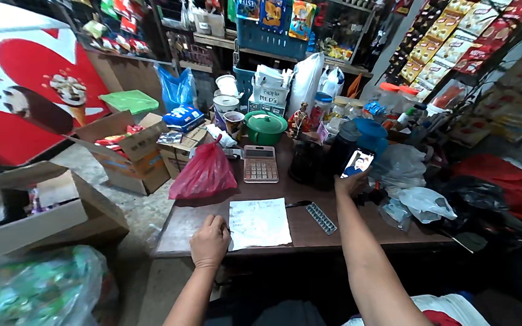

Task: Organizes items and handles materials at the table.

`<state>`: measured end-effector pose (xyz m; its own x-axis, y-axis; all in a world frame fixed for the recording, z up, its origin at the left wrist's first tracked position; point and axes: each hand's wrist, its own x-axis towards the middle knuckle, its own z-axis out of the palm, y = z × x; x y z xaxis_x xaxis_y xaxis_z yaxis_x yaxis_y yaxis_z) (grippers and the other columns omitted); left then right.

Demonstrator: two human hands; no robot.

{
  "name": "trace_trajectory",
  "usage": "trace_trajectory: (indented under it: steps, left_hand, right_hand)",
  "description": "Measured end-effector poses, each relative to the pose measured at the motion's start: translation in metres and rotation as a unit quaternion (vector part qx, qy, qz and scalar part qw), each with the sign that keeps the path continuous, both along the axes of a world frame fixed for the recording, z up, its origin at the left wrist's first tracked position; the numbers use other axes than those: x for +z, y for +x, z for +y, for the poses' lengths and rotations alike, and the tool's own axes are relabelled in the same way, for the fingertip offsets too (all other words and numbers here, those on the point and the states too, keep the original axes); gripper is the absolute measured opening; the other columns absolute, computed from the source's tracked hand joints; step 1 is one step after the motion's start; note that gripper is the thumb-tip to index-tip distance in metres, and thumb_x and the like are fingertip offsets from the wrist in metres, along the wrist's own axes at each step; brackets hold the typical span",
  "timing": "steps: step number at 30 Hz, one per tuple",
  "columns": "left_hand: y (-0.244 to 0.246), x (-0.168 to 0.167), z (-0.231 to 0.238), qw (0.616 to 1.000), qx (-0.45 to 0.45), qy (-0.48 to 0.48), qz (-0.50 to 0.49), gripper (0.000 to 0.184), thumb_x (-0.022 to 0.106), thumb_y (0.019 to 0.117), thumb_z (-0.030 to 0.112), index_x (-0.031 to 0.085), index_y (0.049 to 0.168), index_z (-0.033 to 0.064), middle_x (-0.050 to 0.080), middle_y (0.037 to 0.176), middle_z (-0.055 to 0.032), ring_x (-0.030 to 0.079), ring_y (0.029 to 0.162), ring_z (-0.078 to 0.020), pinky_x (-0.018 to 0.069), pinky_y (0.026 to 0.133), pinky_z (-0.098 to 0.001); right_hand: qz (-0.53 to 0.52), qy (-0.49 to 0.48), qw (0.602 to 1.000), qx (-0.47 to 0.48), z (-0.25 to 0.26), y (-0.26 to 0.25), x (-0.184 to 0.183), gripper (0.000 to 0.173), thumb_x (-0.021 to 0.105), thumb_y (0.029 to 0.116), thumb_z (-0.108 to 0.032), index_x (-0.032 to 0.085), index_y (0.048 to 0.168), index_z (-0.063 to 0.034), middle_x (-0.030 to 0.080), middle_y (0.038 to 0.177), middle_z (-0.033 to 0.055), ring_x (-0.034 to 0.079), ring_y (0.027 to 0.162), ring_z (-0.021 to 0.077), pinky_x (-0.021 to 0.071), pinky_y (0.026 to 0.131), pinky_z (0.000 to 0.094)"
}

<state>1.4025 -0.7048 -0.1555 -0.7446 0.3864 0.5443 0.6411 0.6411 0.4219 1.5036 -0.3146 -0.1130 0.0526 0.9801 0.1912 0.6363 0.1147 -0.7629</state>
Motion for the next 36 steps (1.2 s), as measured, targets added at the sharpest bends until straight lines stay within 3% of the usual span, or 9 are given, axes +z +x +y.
trace_trajectory:
  steps: [5, 9, 12, 18, 21, 25, 30, 33, 36]
  left_hand:
    - [0.002, 0.004, -0.002, 0.999, -0.004, -0.013, -0.03, 0.012, 0.058, 0.0891, 0.0, 0.07, 0.088, -0.0041, 0.069, 0.091, -0.0238, 0.07, 0.076, -0.0451, 0.0512, 0.06, -0.0611]
    - [0.002, 0.005, -0.001, 1.0, -0.003, -0.012, -0.025, 0.012, 0.058, 0.0892, 0.0, 0.07, 0.087, -0.0041, 0.069, 0.091, -0.024, 0.07, 0.075, -0.0454, 0.0508, 0.06, -0.0617]
    - [0.001, 0.006, 0.0, 0.999, 0.002, -0.022, -0.033, 0.013, 0.058, 0.0906, 0.001, 0.07, 0.089, -0.0036, 0.07, 0.092, -0.0237, 0.07, 0.078, -0.0445, 0.0516, 0.063, -0.0614]
    - [0.002, 0.009, 0.0, 0.998, 0.005, -0.035, -0.058, 0.014, 0.058, 0.0925, 0.001, 0.071, 0.092, -0.0038, 0.071, 0.099, -0.0244, 0.071, 0.083, -0.0451, 0.0525, 0.066, -0.0623]
    - [0.001, 0.007, 0.0, 0.999, 0.006, -0.025, -0.043, 0.013, 0.059, 0.0911, 0.001, 0.071, 0.09, -0.0034, 0.071, 0.096, -0.0236, 0.071, 0.08, -0.0442, 0.0531, 0.064, -0.0604]
    - [0.002, 0.013, -0.002, 0.997, -0.005, -0.038, -0.072, 0.014, 0.059, 0.0926, 0.003, 0.071, 0.094, -0.0044, 0.071, 0.101, -0.0245, 0.071, 0.084, -0.0451, 0.0533, 0.068, -0.0625]
    - [0.002, 0.009, -0.002, 0.998, -0.004, -0.032, -0.057, 0.014, 0.059, 0.0921, 0.003, 0.072, 0.093, -0.0035, 0.071, 0.099, -0.0241, 0.071, 0.082, -0.0446, 0.053, 0.066, -0.0613]
    - [0.0, 0.008, -0.001, 0.998, -0.005, -0.033, -0.06, 0.014, 0.059, 0.0924, 0.003, 0.072, 0.093, -0.003, 0.071, 0.098, -0.0232, 0.071, 0.082, -0.0439, 0.0528, 0.066, -0.0615]
    - [0.001, 0.008, -0.001, 0.997, -0.008, -0.03, -0.065, 0.016, 0.057, 0.0934, 0.002, 0.072, 0.094, -0.0036, 0.072, 0.1, -0.0239, 0.071, 0.082, -0.0448, 0.053, 0.067, -0.0619]
  right_hand:
    - [0.07, 0.03, 0.996, 0.036, -0.036, 0.014, -0.001, 0.136, 0.093, 0.0681, -0.011, -0.004, 0.163, -0.008, 0.02, 0.162, 0.0335, 0.034, 0.147, 0.0474, 0.039, 0.115, 0.0528]
    - [0.076, 0.012, 0.992, 0.104, -0.074, 0.014, 0.004, 0.137, 0.09, 0.0695, -0.008, -0.008, 0.163, -0.013, 0.023, 0.161, 0.0335, 0.044, 0.138, 0.0501, 0.0456, 0.108, 0.0576]
    - [0.05, 0.017, 0.99, 0.133, -0.095, 0.002, 0.005, 0.136, 0.092, 0.0677, -0.01, -0.004, 0.164, -0.014, 0.034, 0.156, 0.0319, 0.054, 0.129, 0.0483, 0.0494, 0.103, 0.0584]
    - [0.065, 0.032, 0.983, 0.166, -0.117, -0.029, 0.004, 0.139, 0.093, 0.0641, -0.009, -0.003, 0.165, -0.0144, 0.03, 0.158, 0.0313, 0.046, 0.138, 0.0472, 0.0459, 0.108, 0.0575]
    - [0.043, 0.022, 0.985, 0.163, -0.124, -0.038, 0.006, 0.137, 0.093, 0.065, -0.012, -0.001, 0.165, -0.0146, 0.034, 0.155, 0.0315, 0.048, 0.136, 0.0476, 0.0475, 0.106, 0.0578]
    - [0.03, 0.018, 0.983, 0.179, -0.13, -0.04, 0.002, 0.134, 0.091, 0.0703, -0.015, -0.004, 0.164, -0.0101, 0.027, 0.159, 0.0329, 0.042, 0.14, 0.0486, 0.0439, 0.109, 0.0579]
    - [0.004, 0.022, 0.979, 0.201, -0.132, -0.033, -0.003, 0.127, 0.089, 0.0776, -0.023, -0.003, 0.164, -0.0099, 0.021, 0.163, 0.0308, 0.041, 0.142, 0.048, 0.0442, 0.109, 0.0577]
    - [0.01, 0.058, 0.965, 0.254, -0.136, 0.003, 0.004, 0.102, 0.079, 0.0888, -0.032, 0.015, 0.163, -0.0052, 0.019, 0.165, 0.029, 0.036, 0.146, 0.0468, 0.0394, 0.114, 0.0583]
    - [-0.062, 0.09, 0.959, 0.26, -0.138, 0.068, 0.006, 0.071, 0.051, 0.1039, -0.043, 0.032, 0.158, -0.0008, 0.034, 0.161, 0.0266, 0.035, 0.148, 0.045, 0.0311, 0.119, 0.0599]
